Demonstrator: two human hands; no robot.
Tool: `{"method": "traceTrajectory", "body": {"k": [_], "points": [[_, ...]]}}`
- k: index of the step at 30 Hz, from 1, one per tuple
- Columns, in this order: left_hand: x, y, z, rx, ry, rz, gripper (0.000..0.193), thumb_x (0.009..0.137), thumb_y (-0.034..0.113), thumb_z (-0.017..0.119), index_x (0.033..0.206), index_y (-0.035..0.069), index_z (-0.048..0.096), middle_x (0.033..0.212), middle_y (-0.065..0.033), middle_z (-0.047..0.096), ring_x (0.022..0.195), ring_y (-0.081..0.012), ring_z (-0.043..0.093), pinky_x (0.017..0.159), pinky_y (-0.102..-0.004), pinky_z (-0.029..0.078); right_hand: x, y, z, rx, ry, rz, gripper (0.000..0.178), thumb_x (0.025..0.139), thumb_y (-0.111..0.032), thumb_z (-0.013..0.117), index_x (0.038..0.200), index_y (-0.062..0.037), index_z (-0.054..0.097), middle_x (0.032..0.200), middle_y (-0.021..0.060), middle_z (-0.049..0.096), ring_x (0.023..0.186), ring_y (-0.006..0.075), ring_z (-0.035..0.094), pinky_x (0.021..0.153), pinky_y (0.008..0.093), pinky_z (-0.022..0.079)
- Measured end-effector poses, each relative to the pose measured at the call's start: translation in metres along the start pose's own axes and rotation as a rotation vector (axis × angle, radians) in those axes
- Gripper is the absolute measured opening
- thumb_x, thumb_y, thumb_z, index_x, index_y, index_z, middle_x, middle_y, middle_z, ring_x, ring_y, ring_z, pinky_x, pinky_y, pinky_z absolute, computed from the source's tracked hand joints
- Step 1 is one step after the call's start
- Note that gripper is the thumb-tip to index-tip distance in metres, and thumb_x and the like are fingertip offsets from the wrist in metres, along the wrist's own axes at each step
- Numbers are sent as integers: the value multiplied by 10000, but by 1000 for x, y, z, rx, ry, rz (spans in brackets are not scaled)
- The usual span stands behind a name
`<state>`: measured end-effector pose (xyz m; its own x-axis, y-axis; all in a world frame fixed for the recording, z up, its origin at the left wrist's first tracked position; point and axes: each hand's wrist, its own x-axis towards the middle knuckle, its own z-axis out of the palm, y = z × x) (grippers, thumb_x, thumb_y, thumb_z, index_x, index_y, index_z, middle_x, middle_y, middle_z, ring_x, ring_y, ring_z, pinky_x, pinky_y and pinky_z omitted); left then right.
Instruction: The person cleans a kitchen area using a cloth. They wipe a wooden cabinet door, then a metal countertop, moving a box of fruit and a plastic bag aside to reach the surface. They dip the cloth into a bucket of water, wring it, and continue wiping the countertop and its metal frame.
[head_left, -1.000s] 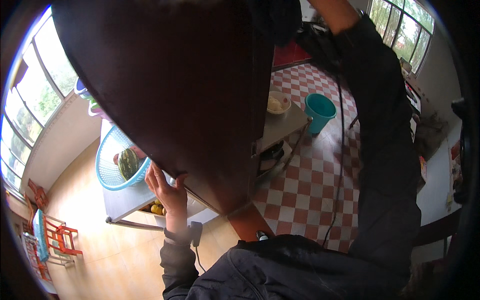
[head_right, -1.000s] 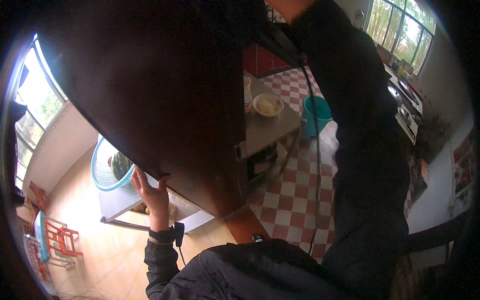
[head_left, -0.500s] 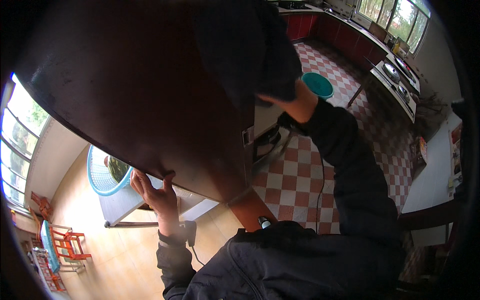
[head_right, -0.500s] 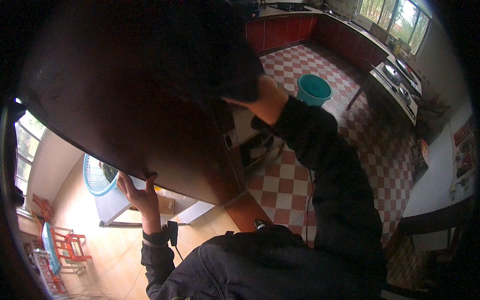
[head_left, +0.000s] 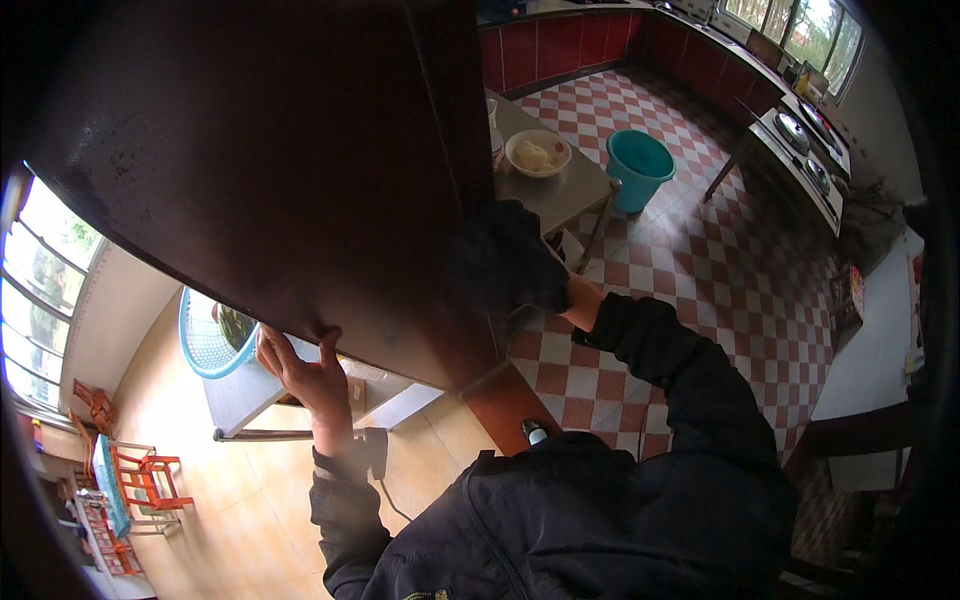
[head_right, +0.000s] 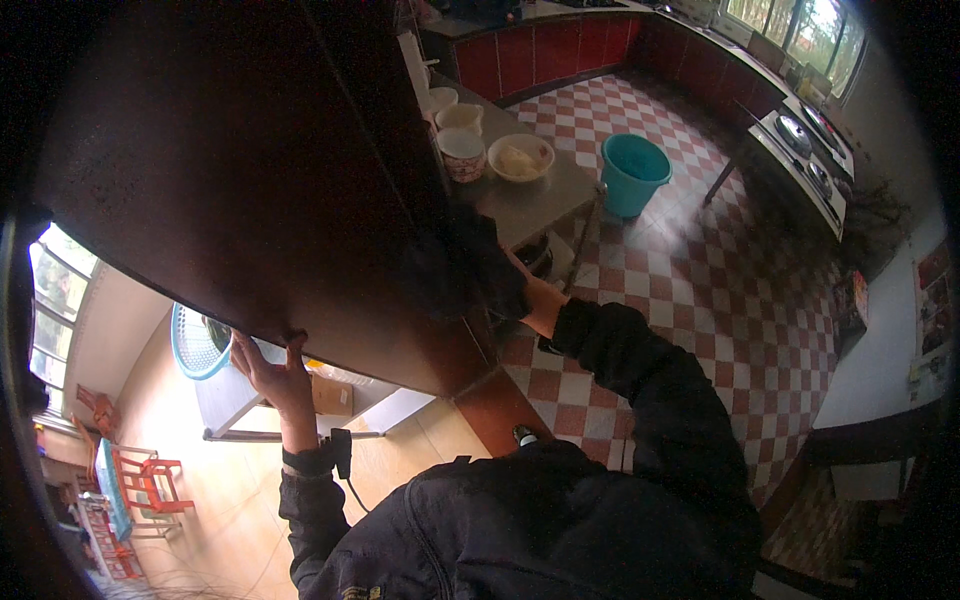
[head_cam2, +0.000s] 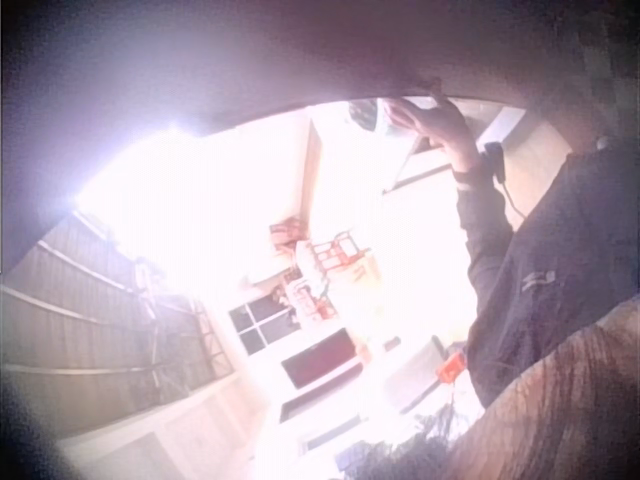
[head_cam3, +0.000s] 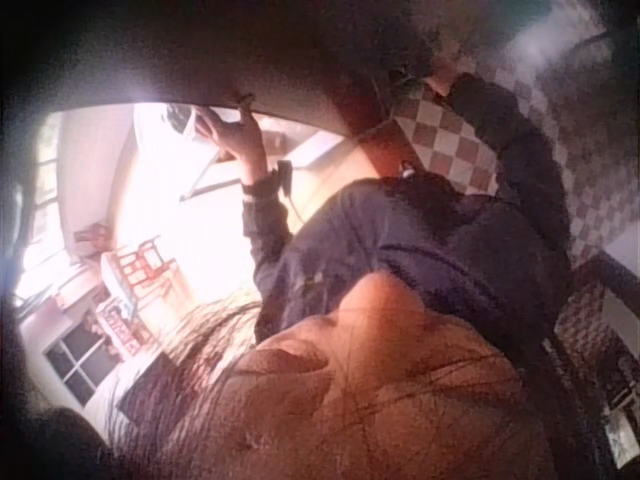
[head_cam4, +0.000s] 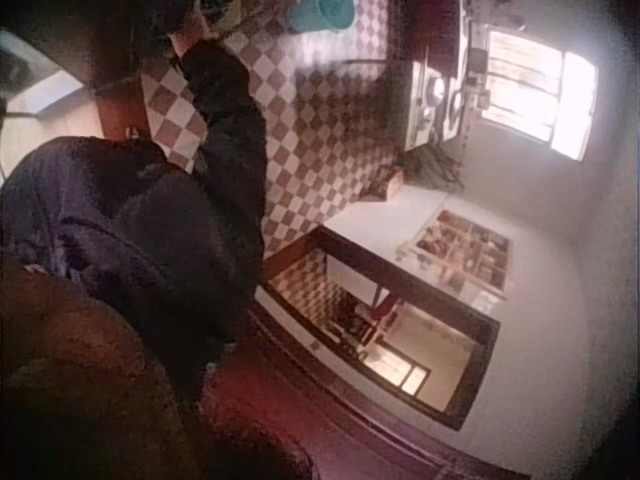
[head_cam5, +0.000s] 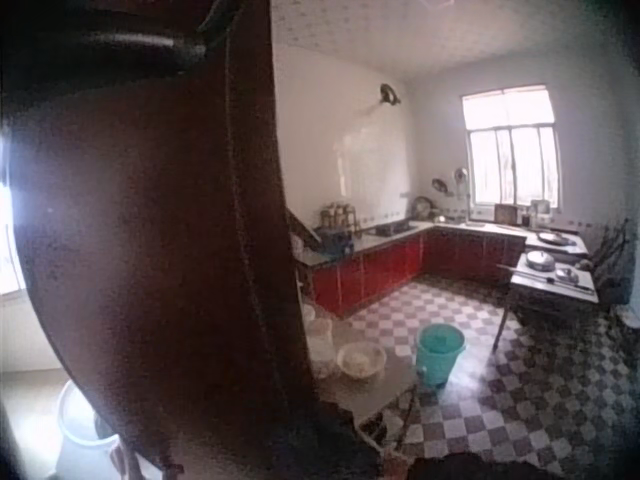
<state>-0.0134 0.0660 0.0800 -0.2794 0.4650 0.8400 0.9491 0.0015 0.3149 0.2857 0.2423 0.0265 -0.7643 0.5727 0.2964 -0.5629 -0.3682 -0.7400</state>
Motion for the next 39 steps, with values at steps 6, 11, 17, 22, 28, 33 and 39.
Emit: {"method": "traceTrajectory", "body": {"k": [6, 11, 17, 22, 28, 33, 39], "points": [[0, 0, 0, 36, 8, -5, 868, 659, 184, 860, 1390, -24, 443, 1318, -202, 525, 1236, -404, 436, 1054, -501, 322, -21, -16, 27, -137, 89, 77, 497, 1014, -240, 524, 1455, -73, 370, 1423, 92, 477, 1262, 200, 511, 1064, 340, 435], [0, 6, -3, 119, -6, -47, 861, 655, 194, 864, 1393, 20, 458, 1321, -154, 540, 1257, -391, 426, 1061, -504, 312, -73, -22, 30, -852, 396, 122, 602, 956, -235, 632, 1469, -70, 365, 1432, 104, 476, 1281, 208, 482, 1058, 336, 413], [0, 9, -2, 160, -12, -89, 880, 646, 245, 874, 1400, 56, 462, 1288, -132, 556, 1285, -375, 402, 1044, -535, 306, -92, -24, -15, -890, 587, 501, 618, 964, -279, 622, 1474, -65, 347, 1422, 59, 472, 1267, 215, 467, 1048, 330, 391], [-2, 8, -1, 205, -17, -114, 890, 648, 216, 868, 1404, 16, 441, 1303, -163, 538, 1284, -395, 400, 1045, -541, 316, -78, -26, -48, -561, 826, 261, 542, 979, -351, 579, 1405, -46, 443, 1343, 93, 544, 1174, 225, 548, 977, 344, 462], [-3, 5, -1, 164, -38, -108, 909, 645, 232, 870, 1403, -8, 430, 1333, -187, 519, 1252, -411, 422, 1060, -506, 320, -99, -38, -11, -156, 567, 55, 599, 994, -418, 522, 1405, 6, 419, 1392, 125, 511, 1231, 232, 533, 1038, 368, 465], [-4, 4, -1, 146, -33, -109, 883, 670, 244, 861, 1398, -15, 435, 1317, -189, 535, 1244, -405, 426, 1059, -499, 323, -99, -48, 44, -205, 414, 108, 734, 974, -528, 483, 1459, 2, 337, 1454, 136, 448, 1307, 229, 473, 1102, 370, 409], [-5, 3, 1, 161, -19, -94, 857, 693, 263, 857, 1395, -1, 442, 1298, -179, 547, 1255, -401, 427, 1050, -525, 323, -81, -44, 69, -99, 497, 151, 845, 935, -638, 442, 1485, -16, 282, 1472, 149, 422, 1330, 253, 456, 1106, 383, 408]]}}
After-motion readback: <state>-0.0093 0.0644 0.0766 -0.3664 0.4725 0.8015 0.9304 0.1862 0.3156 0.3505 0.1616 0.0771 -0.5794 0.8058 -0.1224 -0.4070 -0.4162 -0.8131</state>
